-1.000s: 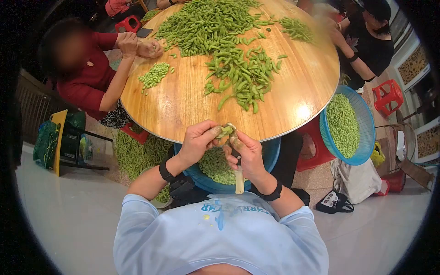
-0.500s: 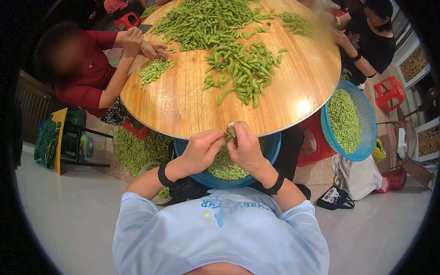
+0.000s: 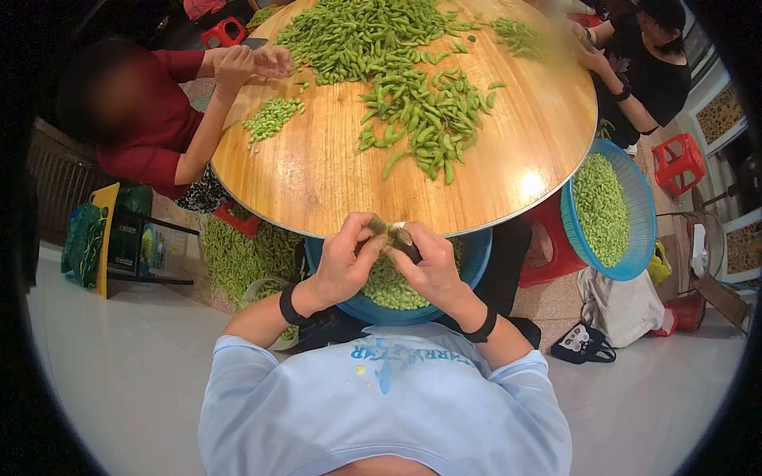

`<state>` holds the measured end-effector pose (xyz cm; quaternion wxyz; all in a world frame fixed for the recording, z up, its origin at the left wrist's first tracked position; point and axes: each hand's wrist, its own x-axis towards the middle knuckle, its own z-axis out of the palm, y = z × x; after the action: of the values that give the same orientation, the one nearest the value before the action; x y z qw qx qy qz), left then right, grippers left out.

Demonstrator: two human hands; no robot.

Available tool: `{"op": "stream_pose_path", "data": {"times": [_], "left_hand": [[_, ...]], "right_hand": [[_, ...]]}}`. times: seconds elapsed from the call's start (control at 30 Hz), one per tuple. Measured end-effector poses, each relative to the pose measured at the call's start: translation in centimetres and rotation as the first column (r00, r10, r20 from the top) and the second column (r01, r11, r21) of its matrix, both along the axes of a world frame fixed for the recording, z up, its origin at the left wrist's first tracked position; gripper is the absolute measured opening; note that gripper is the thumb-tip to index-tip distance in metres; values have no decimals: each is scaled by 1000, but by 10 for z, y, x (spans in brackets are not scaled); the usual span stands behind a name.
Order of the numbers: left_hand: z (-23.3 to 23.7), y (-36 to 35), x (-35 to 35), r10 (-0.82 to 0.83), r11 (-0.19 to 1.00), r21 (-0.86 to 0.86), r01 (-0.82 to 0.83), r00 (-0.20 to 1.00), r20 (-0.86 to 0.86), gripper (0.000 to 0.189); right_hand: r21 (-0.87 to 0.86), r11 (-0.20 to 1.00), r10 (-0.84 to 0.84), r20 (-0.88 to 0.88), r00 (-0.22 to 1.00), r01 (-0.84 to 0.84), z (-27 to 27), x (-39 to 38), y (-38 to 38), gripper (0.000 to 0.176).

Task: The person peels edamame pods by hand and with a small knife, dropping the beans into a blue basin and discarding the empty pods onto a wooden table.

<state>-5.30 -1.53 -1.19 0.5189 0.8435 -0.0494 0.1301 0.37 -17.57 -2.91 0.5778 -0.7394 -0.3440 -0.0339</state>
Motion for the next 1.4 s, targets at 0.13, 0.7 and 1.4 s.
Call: {"op": "stream_pose_path", "data": {"times": [0.13, 0.7, 1.4], "left_hand": [[6, 1, 4, -65, 992, -109, 60, 997, -46, 19], [1, 47, 94, -30, 846, 533, 1, 998, 46, 17], [7, 25, 38, -330, 846, -527, 74, 850, -410, 20]], "right_hand": [[112, 992, 103, -437, 893, -60, 3, -5, -4, 22], [219, 962, 265, -623, 736, -161, -11, -4, -18, 17], [657, 754, 605, -687, 403, -11, 1, 6, -4, 41]]}}
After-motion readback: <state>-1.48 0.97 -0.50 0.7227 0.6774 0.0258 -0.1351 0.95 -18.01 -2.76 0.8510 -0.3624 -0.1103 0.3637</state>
